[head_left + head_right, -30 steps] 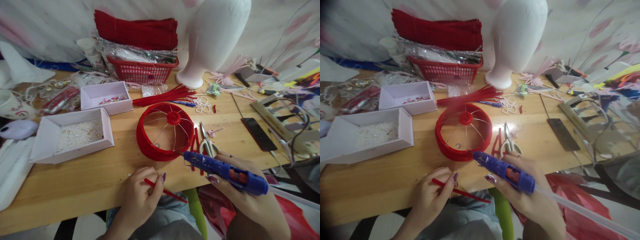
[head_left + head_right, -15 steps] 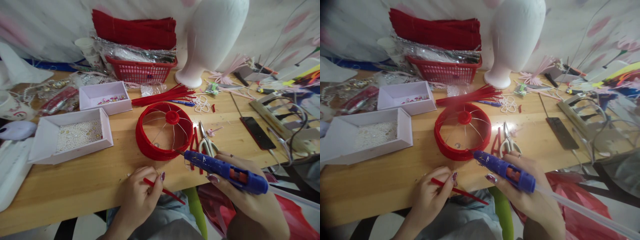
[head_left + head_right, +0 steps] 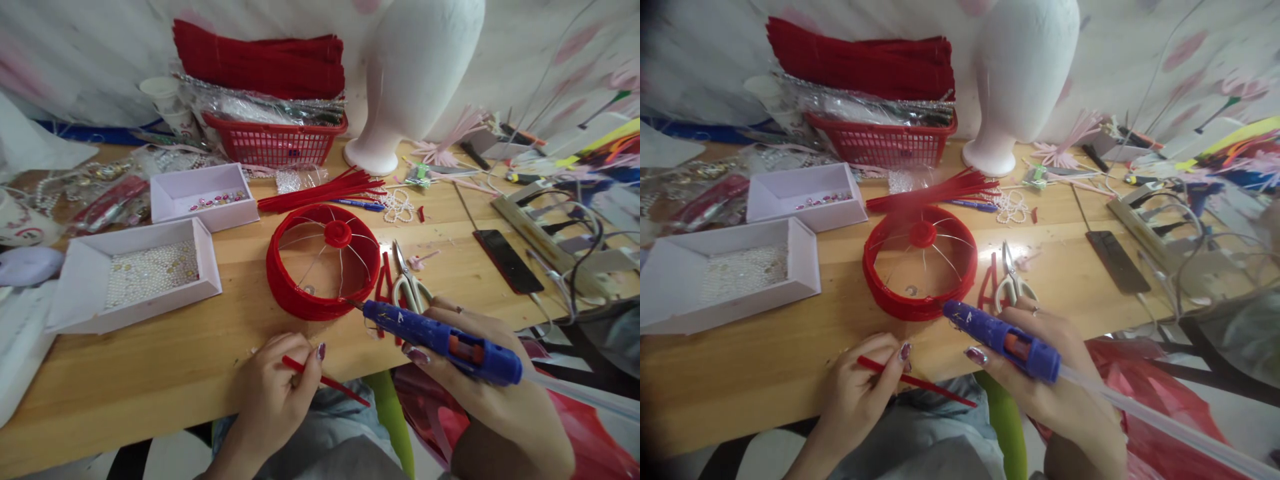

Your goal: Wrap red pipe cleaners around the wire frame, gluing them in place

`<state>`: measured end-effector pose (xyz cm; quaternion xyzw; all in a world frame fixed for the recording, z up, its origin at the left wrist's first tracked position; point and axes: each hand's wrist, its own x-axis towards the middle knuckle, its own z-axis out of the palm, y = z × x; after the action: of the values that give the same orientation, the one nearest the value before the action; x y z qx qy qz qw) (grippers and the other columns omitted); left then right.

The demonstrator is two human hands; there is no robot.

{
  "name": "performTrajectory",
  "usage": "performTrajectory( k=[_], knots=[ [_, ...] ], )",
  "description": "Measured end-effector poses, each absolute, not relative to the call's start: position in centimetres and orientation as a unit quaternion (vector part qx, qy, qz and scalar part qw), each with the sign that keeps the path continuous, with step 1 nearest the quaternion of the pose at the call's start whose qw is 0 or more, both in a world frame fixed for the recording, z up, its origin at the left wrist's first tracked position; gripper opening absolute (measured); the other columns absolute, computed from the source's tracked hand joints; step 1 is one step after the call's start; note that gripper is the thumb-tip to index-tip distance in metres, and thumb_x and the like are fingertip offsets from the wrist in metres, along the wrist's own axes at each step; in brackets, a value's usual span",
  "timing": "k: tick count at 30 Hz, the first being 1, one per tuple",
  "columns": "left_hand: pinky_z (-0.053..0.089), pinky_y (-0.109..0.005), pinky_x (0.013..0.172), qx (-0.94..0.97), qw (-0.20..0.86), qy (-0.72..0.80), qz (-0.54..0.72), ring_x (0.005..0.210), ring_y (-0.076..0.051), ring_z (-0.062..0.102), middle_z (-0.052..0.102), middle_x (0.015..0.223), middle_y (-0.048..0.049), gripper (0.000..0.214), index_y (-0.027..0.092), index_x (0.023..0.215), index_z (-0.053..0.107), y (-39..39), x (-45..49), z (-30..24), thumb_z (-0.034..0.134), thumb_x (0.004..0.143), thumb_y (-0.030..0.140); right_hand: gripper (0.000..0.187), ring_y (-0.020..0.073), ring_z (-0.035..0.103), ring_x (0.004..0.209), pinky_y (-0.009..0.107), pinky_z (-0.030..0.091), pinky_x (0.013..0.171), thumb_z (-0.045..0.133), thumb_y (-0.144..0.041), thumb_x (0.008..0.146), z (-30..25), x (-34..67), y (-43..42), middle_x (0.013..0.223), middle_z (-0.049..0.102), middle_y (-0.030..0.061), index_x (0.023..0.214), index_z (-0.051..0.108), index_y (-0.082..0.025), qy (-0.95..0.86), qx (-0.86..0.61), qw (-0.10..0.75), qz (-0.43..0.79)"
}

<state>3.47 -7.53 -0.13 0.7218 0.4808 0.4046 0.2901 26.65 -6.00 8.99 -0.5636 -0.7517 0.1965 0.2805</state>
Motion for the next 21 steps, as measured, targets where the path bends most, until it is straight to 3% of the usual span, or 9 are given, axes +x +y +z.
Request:
performTrajectory(
  k=[6, 12, 16, 19, 21],
  knots=[
    [0.038, -0.021, 0.058, 0.721, 0.295, 0.479, 0.404, 0.059, -0.009, 0.055, 0.050, 0.057, 0.0048, 0.044, 0.020, 0.058, 0.039, -7.5, 3.5, -0.2, 0.046, 0.101, 0.017, 0.044, 0.0134, 0.056, 0.049, 0.025, 0.042, 0.043, 0.066, -0.055, 0.092, 8.7, 26.8, -6.5, 0.059, 0.057, -0.0013, 0.063, 0.053, -0.025, -0.756, -0.565, 0.283, 0.170],
    [0.040, -0.021, 0.060, 0.722, 0.298, 0.485, 0.392, 0.062, -0.010, 0.057, 0.053, 0.059, 0.0047, 0.043, 0.020, 0.059, 0.042, -7.7, 3.5, -0.5, 0.047, 0.102, 0.018, 0.033, 0.0118, 0.051, 0.046, 0.025, 0.039, 0.043, 0.072, -0.047, 0.088, 9.1, 27.5, -6.9, 0.056, 0.054, -0.0029, 0.065, 0.060, -0.025, -0.739, -0.572, 0.295, 0.198],
    [0.041, -0.021, 0.061, 0.714, 0.313, 0.490, 0.390, 0.064, -0.010, 0.059, 0.057, 0.062, 0.0042, 0.044, 0.020, 0.059, 0.046, -7.9, 3.5, -0.7, 0.047, 0.103, 0.021, 0.032, 0.0186, 0.062, 0.056, 0.028, 0.048, 0.048, 0.074, -0.054, 0.083, 7.9, 30.5, -7.1, 0.068, 0.068, 0.0037, 0.079, 0.072, -0.022, -0.588, -0.699, 0.362, 0.187],
    [0.043, -0.020, 0.063, 0.706, 0.326, 0.499, 0.383, 0.065, -0.010, 0.061, 0.058, 0.061, 0.0045, 0.045, 0.020, 0.059, 0.051, -8.1, 3.5, -0.7, 0.048, 0.103, 0.023, 0.050, 0.0229, 0.066, 0.058, 0.032, 0.051, 0.044, 0.071, -0.065, 0.080, 6.2, 34.0, -5.9, 0.087, 0.078, 0.0108, 0.099, 0.076, -0.019, -0.405, -0.821, 0.390, 0.101],
    [0.043, -0.020, 0.064, 0.696, 0.341, 0.501, 0.384, 0.065, -0.009, 0.061, 0.057, 0.061, 0.0045, 0.047, 0.020, 0.057, 0.049, -8.1, 3.6, -0.6, 0.049, 0.103, 0.024, 0.056, 0.0222, 0.064, 0.054, 0.032, 0.050, 0.042, 0.063, -0.068, 0.086, 4.9, 36.4, -4.4, 0.086, 0.077, 0.0140, 0.100, 0.076, -0.015, -0.414, -0.829, 0.372, 0.057]
  ],
)
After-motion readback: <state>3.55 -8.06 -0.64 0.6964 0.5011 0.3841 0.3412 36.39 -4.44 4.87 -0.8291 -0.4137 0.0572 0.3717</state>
